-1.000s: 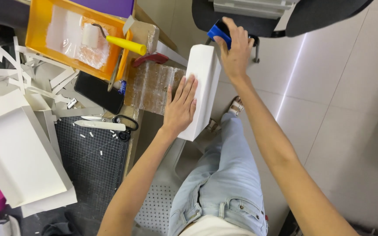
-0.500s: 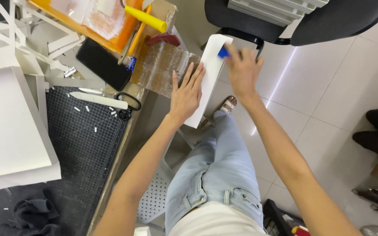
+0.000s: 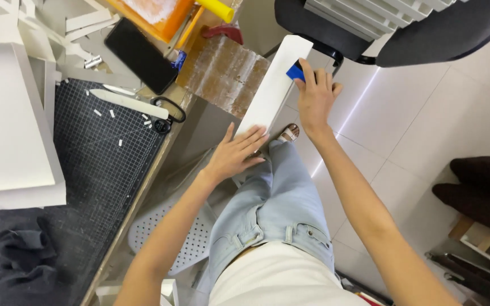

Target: The person applies adhesive to white rectangular frame pieces using a yellow paint roller and then smooths the surface with a blue squeegee. The person repeats this process on multiple frame pieces, placing each finished piece on a nearby stack.

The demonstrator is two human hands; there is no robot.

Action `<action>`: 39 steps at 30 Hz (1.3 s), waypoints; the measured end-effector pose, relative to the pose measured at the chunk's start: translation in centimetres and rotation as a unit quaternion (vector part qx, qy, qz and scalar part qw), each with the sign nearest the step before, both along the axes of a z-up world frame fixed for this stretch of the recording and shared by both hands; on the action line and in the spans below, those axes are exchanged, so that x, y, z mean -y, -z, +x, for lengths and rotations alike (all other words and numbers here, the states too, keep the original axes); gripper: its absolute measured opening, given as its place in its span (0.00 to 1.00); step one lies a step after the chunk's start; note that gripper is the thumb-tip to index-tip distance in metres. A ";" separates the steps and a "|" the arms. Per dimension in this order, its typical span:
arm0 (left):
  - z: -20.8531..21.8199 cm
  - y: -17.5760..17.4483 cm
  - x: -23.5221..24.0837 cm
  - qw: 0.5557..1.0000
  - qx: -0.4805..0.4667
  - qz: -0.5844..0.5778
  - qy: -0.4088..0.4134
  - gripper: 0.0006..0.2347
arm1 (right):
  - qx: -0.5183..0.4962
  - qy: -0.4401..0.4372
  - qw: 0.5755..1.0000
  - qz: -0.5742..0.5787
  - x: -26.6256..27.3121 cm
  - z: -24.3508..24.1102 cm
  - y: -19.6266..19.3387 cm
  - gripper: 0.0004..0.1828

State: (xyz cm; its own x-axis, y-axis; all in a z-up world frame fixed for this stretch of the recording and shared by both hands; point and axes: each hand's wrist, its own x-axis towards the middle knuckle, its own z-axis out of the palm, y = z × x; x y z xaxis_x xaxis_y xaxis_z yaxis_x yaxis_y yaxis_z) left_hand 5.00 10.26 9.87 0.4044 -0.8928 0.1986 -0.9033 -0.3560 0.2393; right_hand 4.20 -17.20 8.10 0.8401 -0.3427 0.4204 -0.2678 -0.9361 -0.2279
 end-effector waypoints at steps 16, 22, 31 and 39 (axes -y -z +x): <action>0.5 4.5 4.4 0.956 -0.109 -0.165 -0.219 0.41 | -0.001 -0.111 0.993 0.031 -4.8 -4.0 -1.0 0.19; 0.4 4.9 4.4 0.959 -0.051 -0.119 -0.254 0.51 | 0.043 -0.033 0.999 -0.003 -4.0 -2.7 -1.3 0.18; 0.1 4.7 4.5 0.953 -0.085 -0.152 -0.249 0.50 | 0.042 -0.081 0.995 -0.038 -5.6 -3.4 -1.4 0.18; -0.1 5.1 4.8 0.935 -0.140 -0.201 -0.255 0.50 | 0.019 -0.119 0.992 -0.040 -6.1 -3.2 -1.6 0.15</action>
